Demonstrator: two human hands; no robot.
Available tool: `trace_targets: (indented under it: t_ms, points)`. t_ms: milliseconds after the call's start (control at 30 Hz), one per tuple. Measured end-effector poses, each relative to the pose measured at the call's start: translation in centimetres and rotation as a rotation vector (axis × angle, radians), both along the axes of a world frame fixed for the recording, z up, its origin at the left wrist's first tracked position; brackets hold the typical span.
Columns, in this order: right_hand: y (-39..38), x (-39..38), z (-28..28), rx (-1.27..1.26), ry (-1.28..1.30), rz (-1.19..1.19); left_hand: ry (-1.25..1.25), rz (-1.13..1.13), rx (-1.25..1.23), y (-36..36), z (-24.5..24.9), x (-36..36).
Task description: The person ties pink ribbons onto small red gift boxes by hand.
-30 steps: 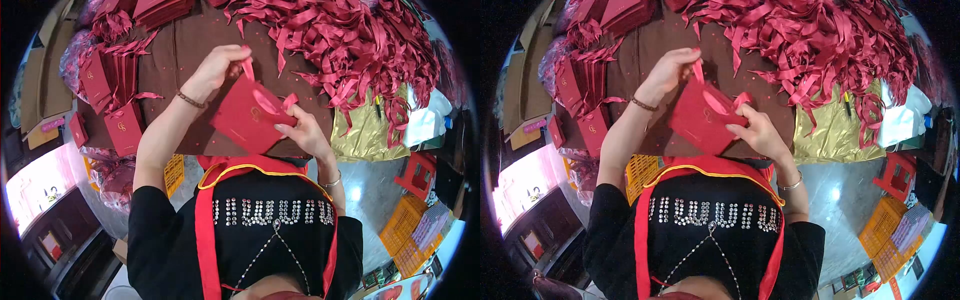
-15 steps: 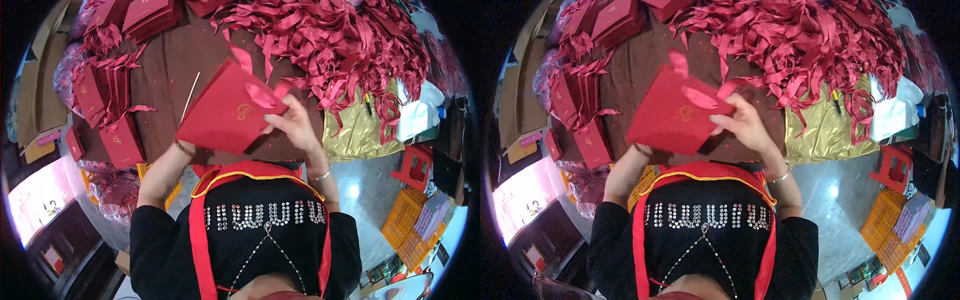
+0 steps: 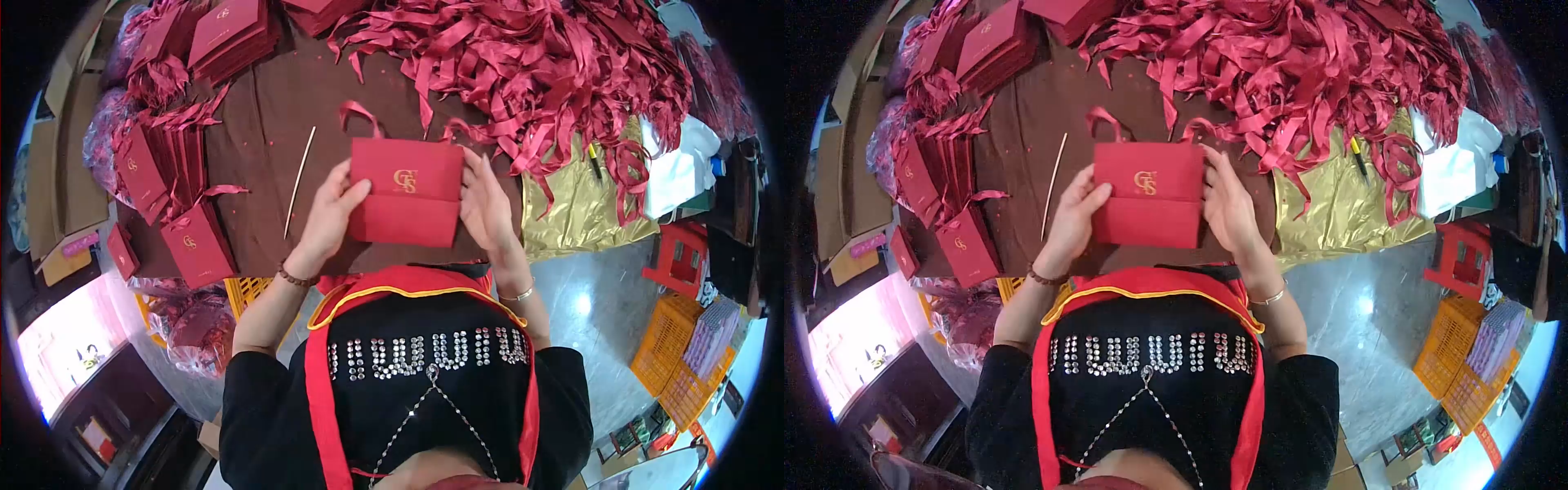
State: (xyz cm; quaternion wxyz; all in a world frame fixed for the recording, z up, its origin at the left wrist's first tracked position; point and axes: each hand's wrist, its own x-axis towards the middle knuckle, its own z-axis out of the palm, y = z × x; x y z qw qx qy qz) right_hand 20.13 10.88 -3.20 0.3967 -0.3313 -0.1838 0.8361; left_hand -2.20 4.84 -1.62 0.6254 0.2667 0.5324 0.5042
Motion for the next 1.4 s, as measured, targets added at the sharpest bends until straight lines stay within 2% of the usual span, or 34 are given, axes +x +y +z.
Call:
trace_targets:
  t_ms: [67, 100, 133, 167, 200, 233, 300, 367, 400, 433, 500, 533, 567, 633, 667, 733, 833, 900, 967, 1033, 1100, 1167, 1233, 1300, 1367, 1400]
  points:
    - [-0.4, 0.3, -0.3, 0.054, -0.052, 0.007, 0.109, -0.106, -0.033, -0.4, 0.4, 0.9]
    - [-0.5, 0.3, -0.1, 0.149, -0.217, -0.003, 0.107, -0.107, -0.034, -0.5, 0.4, 0.9]
    - [-0.6, 0.5, 0.2, 0.244, -0.382, -0.013, 0.310, -0.192, -0.021, -0.7, 0.4, 0.8]
    - [-0.6, 0.8, 0.4, 0.243, -0.384, -0.015, 0.514, -0.275, -0.006, -0.7, 0.5, 0.7]
    - [-0.6, 1.1, 0.6, 0.277, -0.401, 0.037, 0.874, -0.381, -0.104, -0.3, 1.4, 0.5]
    - [-0.6, 1.3, 0.7, 0.311, -0.417, 0.089, 0.876, -0.383, -0.103, -0.3, 1.3, 0.3]
    - [-0.7, 1.2, 0.3, 0.336, -0.479, 0.102, 1.267, -0.181, 0.276, 0.3, 1.4, 0.3]
    - [-1.2, 0.9, 0.5, 0.468, -0.583, 0.241, 1.141, -0.152, 0.364, 1.9, 2.4, 1.0]
    - [-1.6, 0.3, 0.0, 0.424, -0.570, 0.242, 1.168, -0.226, 0.483, 2.8, 2.6, 1.6]
    - [-1.7, -0.2, 0.4, 0.496, -0.675, 0.278, 1.195, -0.296, 0.605, 3.8, 2.5, 2.3]
    - [-1.0, -0.8, 3.2, 0.417, -0.920, 0.506, 1.092, -0.421, 0.788, 6.0, 2.5, 4.5]
    - [-1.5, -1.6, 0.3, 0.678, -0.747, 0.235, 1.110, -0.456, 0.818, 7.0, 1.5, 5.7]
    - [-2.0, -0.9, -1.7, 0.680, -0.749, 0.223, 1.110, -0.462, 0.829, 8.1, 0.9, 6.8]
    - [-1.9, -0.8, -0.2, 0.678, -0.814, 0.284, 1.319, -0.407, 0.730, 10.0, -0.2, 9.0]
    - [-2.3, -0.9, -0.6, 0.587, -0.767, 0.240, 1.316, -0.415, 0.745, 10.8, -0.6, 9.7]
    - [-2.5, -0.7, -0.6, 0.571, -0.796, 0.247, 1.398, -0.441, 0.687, 12.1, -0.9, 10.9]
    - [-2.7, -0.4, -0.6, 0.557, -0.841, 0.266, 1.349, -0.539, 0.652, 12.6, -0.4, 11.3]
    - [-2.8, -0.4, -1.2, 0.626, -0.817, 0.231, 1.320, -0.468, 0.690, 11.9, 0.7, 10.2]
    - [-2.7, -0.2, -1.0, 0.590, -0.788, 0.230, 0.907, -0.456, 0.550, 11.0, 2.5, 7.4]
    - [-2.4, 0.0, 0.1, 0.752, -0.926, 0.201, 0.830, -0.340, 0.706, 10.1, 3.2, 3.8]
    - [-2.1, 0.2, 0.4, 0.743, -0.880, 0.172, 0.696, -0.290, 0.461, 8.3, 3.7, -0.2]
    - [-1.6, 0.5, 0.6, 0.824, -0.980, 0.207, 0.476, -0.138, 0.219, 6.3, 6.9, -2.8]
    - [-1.4, 0.7, 0.6, 0.860, -1.045, 0.188, 0.518, 0.026, 0.235, 4.4, 8.0, -6.5]
    - [-1.0, 0.7, 0.8, 0.900, -1.095, 0.160, 0.337, 0.222, 0.333, 2.3, 9.4, -10.0]
    - [-0.7, 0.5, 1.0, 0.933, -1.171, 0.124, 0.178, 0.288, 0.440, 0.3, 10.9, -13.3]
    - [-0.4, 0.4, 1.1, 0.966, -1.159, 0.100, 0.111, 0.178, 0.530, -0.4, 11.6, -14.2]
